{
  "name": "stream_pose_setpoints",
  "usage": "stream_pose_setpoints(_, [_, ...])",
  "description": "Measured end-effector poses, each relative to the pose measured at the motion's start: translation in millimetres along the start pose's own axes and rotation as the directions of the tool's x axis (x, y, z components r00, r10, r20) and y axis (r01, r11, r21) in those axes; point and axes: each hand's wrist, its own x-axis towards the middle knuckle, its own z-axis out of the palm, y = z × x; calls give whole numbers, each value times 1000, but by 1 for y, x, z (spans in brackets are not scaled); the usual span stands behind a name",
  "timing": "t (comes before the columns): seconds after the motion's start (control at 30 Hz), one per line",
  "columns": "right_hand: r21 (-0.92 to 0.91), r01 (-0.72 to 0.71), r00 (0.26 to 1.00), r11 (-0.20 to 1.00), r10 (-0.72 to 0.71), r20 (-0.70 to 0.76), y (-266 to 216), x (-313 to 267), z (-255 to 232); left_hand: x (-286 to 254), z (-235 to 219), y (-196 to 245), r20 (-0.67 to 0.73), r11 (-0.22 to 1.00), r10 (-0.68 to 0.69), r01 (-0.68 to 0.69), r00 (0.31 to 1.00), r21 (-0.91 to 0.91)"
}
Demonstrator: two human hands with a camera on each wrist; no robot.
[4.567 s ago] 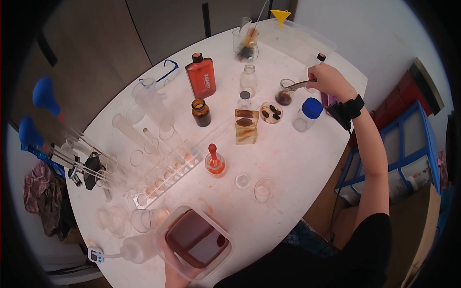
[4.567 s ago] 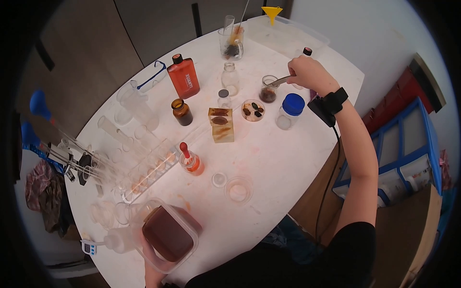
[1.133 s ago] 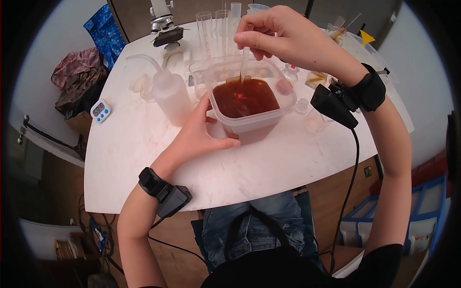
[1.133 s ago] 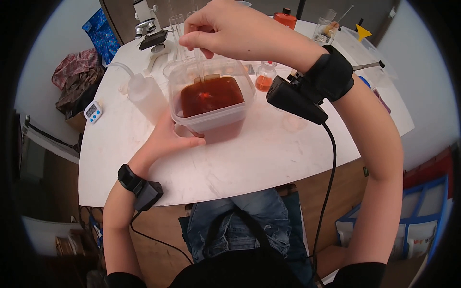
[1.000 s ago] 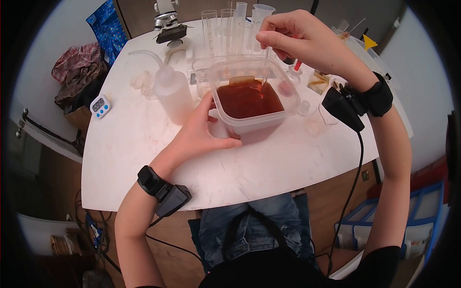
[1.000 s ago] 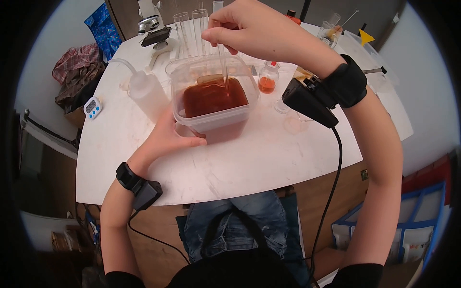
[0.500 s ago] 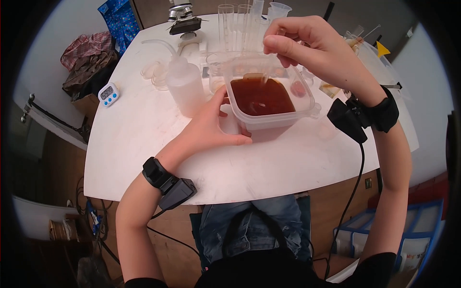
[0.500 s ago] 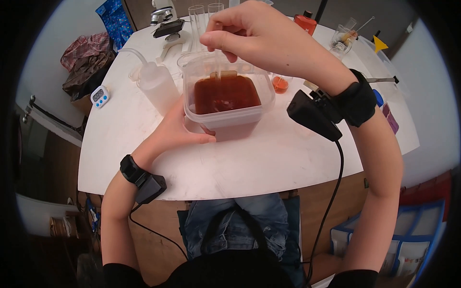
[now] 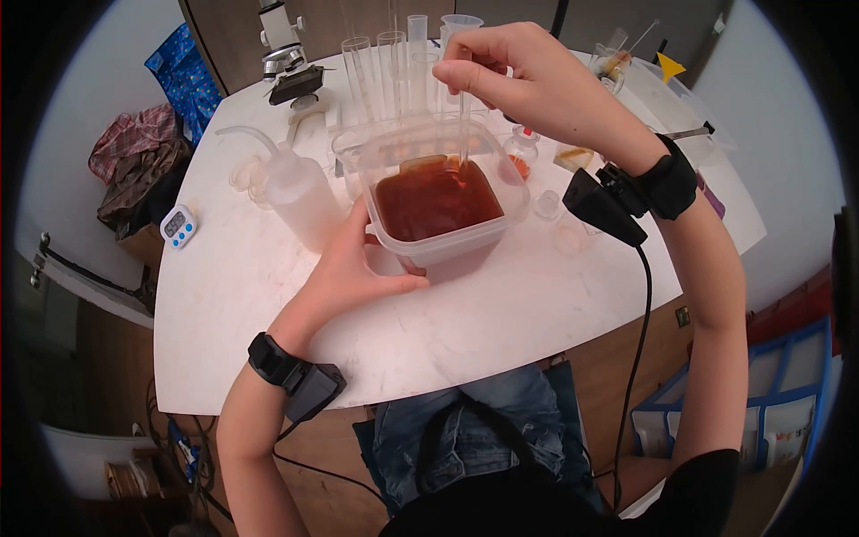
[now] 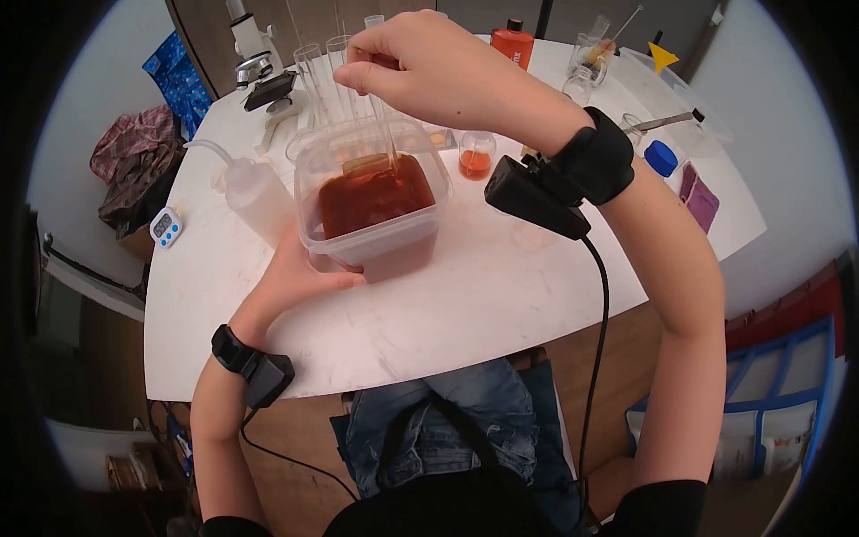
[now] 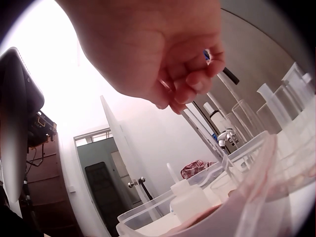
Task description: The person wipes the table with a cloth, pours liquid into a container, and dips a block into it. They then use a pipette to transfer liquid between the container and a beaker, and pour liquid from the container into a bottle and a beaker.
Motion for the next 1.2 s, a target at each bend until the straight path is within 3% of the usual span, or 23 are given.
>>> stream_pose_setpoints(0.13, [132, -14, 998, 991, 6, 66, -6, -10, 3, -1, 1, 5, -1, 1000, -9, 8, 1000, -16])
stream_pose_setpoints(0.23, [186, 25, 1000, 982, -23, -14, -4, -10, 4, -1, 1, 6, -12, 999, -3, 2, 1000, -42])
stream_pose_setpoints(0.33, [90, -18, 1000, 996, 20, -23, -3, -12, -4, 1, 3, 3, 16, 999, 19, -19, 1000, -32])
stream_pose_setpoints(0.43, [141, 9, 1000, 990, -10, 3, 0, -12, 0, 1, 8, 5, -15, 997, 64, -65, 998, -41])
stream_pose_setpoints(0.5, [65, 96, 995, 993, -95, -22, 4, -12, 3, 2, 6, 1, 21, 998, -9, 10, 1000, -70])
stream_pose_setpoints(0.73, [46, 136, 989, 990, -138, 47, -5, -13, 4, 2, 7, 4, -2, 999, 37, -37, 999, -29])
stream_pose_setpoints(0.8, [-4, 103, 979, 995, -100, 178, -14, -9, 0, 1, 7, 4, 2, 999, 26, -26, 1000, -47])
stream_pose_setpoints(0.93, [-10, 135, 980, 991, -132, 151, -24, -2, -4, 0, 0, 15, 61, 988, -88, 95, 994, -119])
stream_pose_setpoints(1.0, [-6, 133, 983, 991, -131, 127, -24, 0, -7, -1, -9, 35, 46, 985, 17, -25, 999, 173])
stream_pose_setpoints(1.03, [-4, 139, 983, 990, -138, 122, -24, 1, -8, -2, -16, 39, 43, 983, 17, -24, 999, 180])
stream_pose_setpoints(1.1, [-19, 132, 985, 991, -129, 117, -23, 2, -12, -2, -36, 46, 81, 869, -73, 23, 994, 494])
stream_pose_setpoints(1.13, [-18, 138, 984, 990, -135, 113, -24, 1, -13, -1, -45, 55, 77, 865, -73, 24, 994, 500])
stream_pose_setpoints(1.2, [-17, 128, 986, 992, -125, 112, -25, 1, -15, 3, -61, 82, 189, 722, -325, 114, 926, 683])
